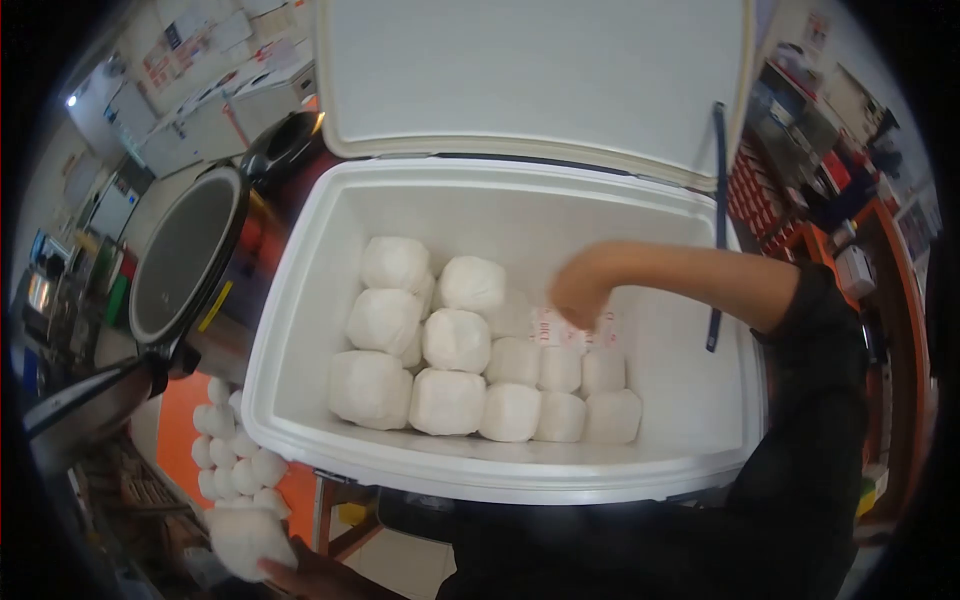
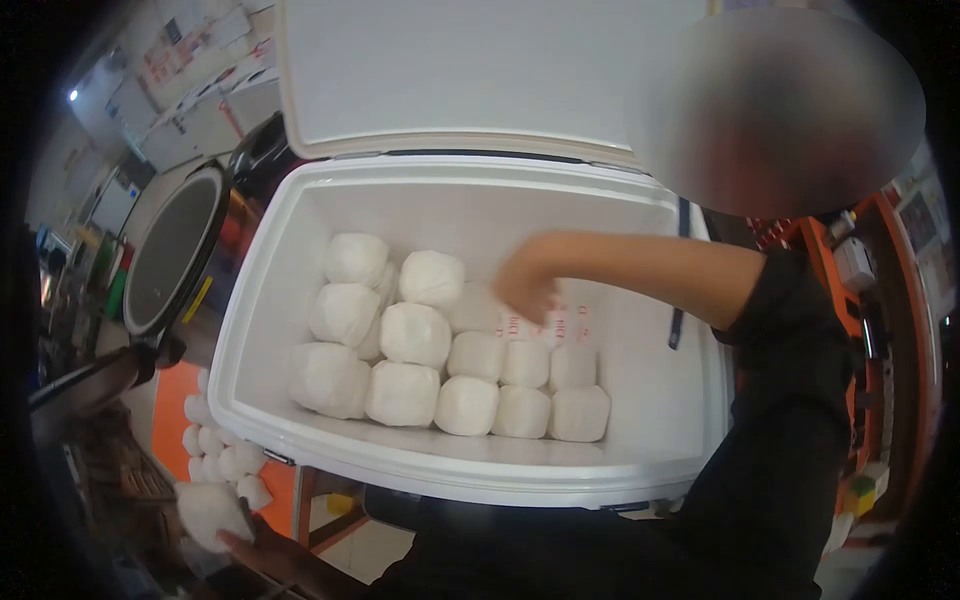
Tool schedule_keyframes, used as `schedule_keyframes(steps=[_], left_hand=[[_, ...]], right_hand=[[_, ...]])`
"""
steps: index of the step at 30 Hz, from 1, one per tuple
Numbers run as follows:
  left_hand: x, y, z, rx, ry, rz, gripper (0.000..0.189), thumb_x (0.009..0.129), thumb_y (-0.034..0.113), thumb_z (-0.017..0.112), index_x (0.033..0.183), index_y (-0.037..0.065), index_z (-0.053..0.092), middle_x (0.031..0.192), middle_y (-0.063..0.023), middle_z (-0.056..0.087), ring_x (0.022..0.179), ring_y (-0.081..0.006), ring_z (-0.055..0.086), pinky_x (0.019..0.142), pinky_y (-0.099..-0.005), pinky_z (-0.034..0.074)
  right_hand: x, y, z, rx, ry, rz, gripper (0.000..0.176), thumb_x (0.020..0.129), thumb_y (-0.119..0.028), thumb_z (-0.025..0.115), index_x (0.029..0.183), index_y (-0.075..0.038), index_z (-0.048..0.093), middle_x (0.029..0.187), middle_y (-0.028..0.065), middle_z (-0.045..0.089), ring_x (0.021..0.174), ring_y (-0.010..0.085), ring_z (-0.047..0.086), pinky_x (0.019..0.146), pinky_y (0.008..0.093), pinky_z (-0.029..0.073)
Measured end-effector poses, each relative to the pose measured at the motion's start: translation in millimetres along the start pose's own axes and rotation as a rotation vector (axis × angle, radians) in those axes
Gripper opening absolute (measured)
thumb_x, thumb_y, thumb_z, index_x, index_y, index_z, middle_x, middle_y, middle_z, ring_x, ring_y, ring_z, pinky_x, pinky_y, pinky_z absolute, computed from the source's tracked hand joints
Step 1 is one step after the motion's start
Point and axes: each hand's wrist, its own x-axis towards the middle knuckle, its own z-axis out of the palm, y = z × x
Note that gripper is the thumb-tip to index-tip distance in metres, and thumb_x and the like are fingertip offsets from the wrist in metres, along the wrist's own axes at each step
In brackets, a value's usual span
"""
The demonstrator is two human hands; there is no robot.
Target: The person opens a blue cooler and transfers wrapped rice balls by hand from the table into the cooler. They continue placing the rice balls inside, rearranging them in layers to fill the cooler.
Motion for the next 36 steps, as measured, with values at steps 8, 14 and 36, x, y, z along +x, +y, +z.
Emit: schedule_keyframes(steps=[8, 14, 36], left_hand=[[-10.6, -68.5, -49.9, 0.083, 0.256, -0.290, 0.052, 0.084, 0.028, 0.052, 0.124, 0.001, 0.032, 0.116, -0.0137, 0.043, 0.105, -0.0249, 0.046, 0.085, -0.0383, 0.043], [8.1, -123.0, -54.0, 0.069, 0.271, -0.438, 0.050, 0.080, 0.020, 0.059, 0.119, 0.000, 0.034, 0.113, -0.0145, 0.043, 0.100, -0.0217, 0.048, 0.084, -0.0326, 0.042], [19.4, -19.6, 93.2, 0.012, -0.276, 0.388, 0.062, 0.081, 0.034, 0.053, 0.124, -0.003, 0.028, 0.131, -0.0161, 0.024, 0.120, -0.0276, 0.029, 0.096, -0.0400, 0.027]], right_hand=[[125.3, 71.1, 178.0, -0.183, -0.285, -0.292, 0.080, 0.055, -0.049, 0.072, 0.113, 0.002, 0.049, 0.111, 0.0194, 0.051, 0.101, 0.0293, 0.050, 0.086, 0.0376, 0.039], [88.6, 40.3, 138.3, 0.343, -0.139, 0.207, 0.097, 0.045, -0.054, 0.076, 0.116, 0.004, 0.043, 0.111, 0.0195, 0.050, 0.106, 0.0293, 0.047, 0.088, 0.0324, 0.038], [-143.5, -141.6, -99.0, 0.372, 1.156, -0.141, 0.050, 0.044, -0.026, 0.080, 0.083, -0.003, 0.058, 0.081, 0.0087, 0.057, 0.073, 0.0187, 0.057, 0.063, 0.0270, 0.045]])
